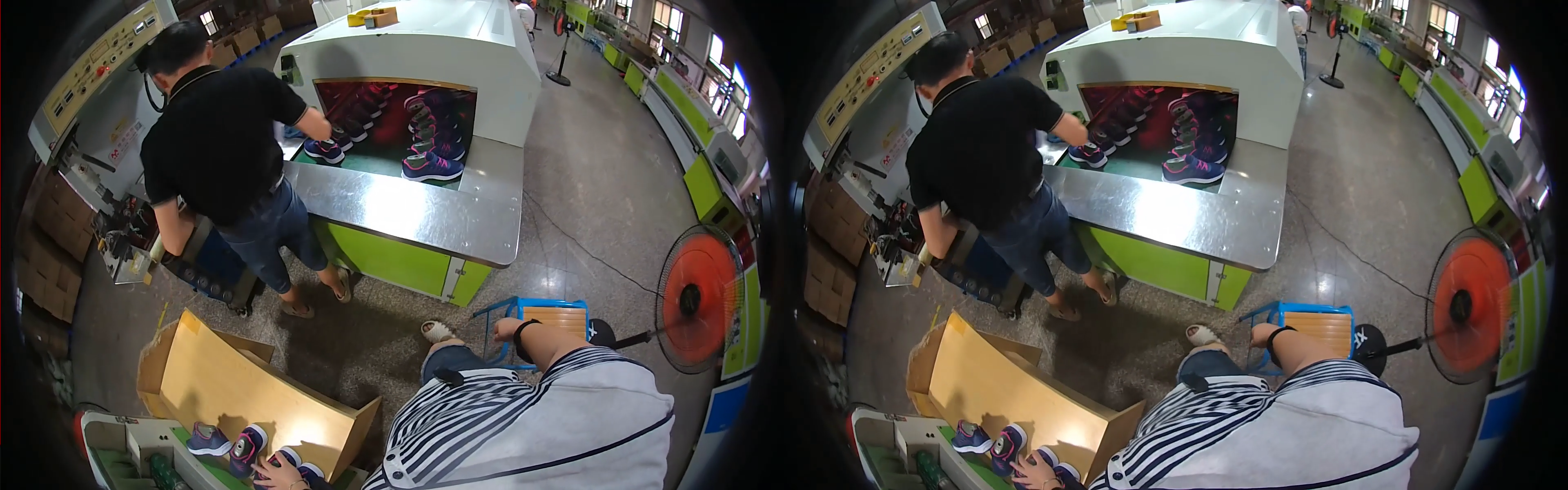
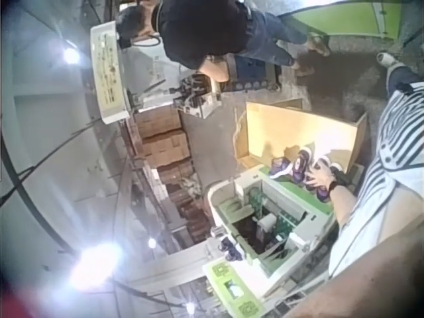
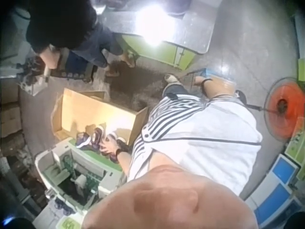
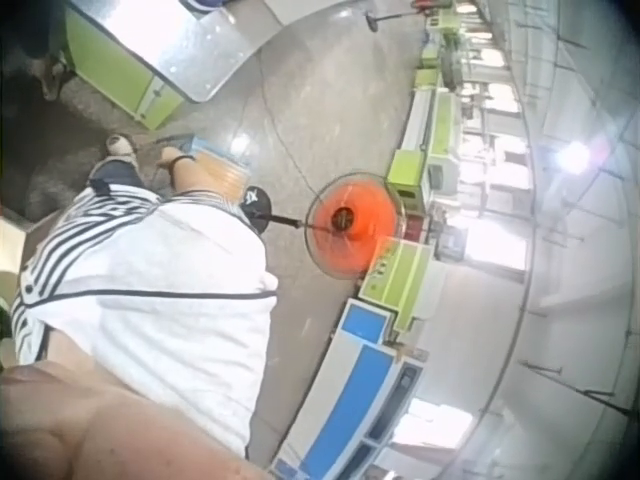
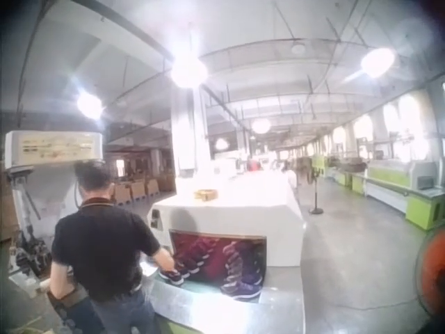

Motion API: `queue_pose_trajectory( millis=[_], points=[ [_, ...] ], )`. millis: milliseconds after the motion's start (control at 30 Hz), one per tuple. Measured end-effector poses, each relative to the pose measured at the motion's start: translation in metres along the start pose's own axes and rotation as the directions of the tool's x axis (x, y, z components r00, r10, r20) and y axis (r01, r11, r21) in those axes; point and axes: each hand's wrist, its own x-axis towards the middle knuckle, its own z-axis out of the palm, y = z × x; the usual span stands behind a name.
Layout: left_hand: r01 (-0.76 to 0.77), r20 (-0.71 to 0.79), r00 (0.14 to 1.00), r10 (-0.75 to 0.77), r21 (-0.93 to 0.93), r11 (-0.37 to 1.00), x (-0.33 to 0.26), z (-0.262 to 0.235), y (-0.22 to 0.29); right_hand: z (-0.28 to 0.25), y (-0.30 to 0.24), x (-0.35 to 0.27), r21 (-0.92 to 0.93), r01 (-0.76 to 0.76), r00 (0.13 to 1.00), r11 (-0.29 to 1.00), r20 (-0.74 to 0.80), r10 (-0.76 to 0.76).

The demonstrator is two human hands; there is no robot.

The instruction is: Moving and organizing shoes onto a conveyor belt system in a factory.

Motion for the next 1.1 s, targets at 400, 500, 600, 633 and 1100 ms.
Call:
queue_pose_trajectory(
  millis=[400,500,600,633,1100],
  points=[
    [-0.381,-0.092,0.92,0.381,0.011,0.924,-0.132,0.119,0.079,-0.332,0.067,0.173,0.291,0.058,0.686,0.955,-0.707,0.173],
    [-0.322,0.044,0.945,0.324,-0.035,0.946,-0.153,0.114,0.112,-0.415,0.081,0.229,0.267,0.01,0.674,0.964,-0.713,0.191],
    [-0.221,0.173,0.957,0.233,-0.083,0.972,-0.188,0.108,0.138,-0.465,0.087,0.26,0.174,-0.144,0.779,0.974,-0.587,0.22],
    [-0.193,0.216,0.953,0.212,-0.105,0.976,-0.198,0.106,0.146,-0.47,0.101,0.274,0.151,-0.18,0.804,0.972,-0.547,0.234],
    [0.146,0.693,0.697,0.187,-0.391,0.909,-0.235,0.106,0.211,-0.446,0.013,0.242,0.498,0.493,0.42,0.713,-0.854,0.306]
  ],
)
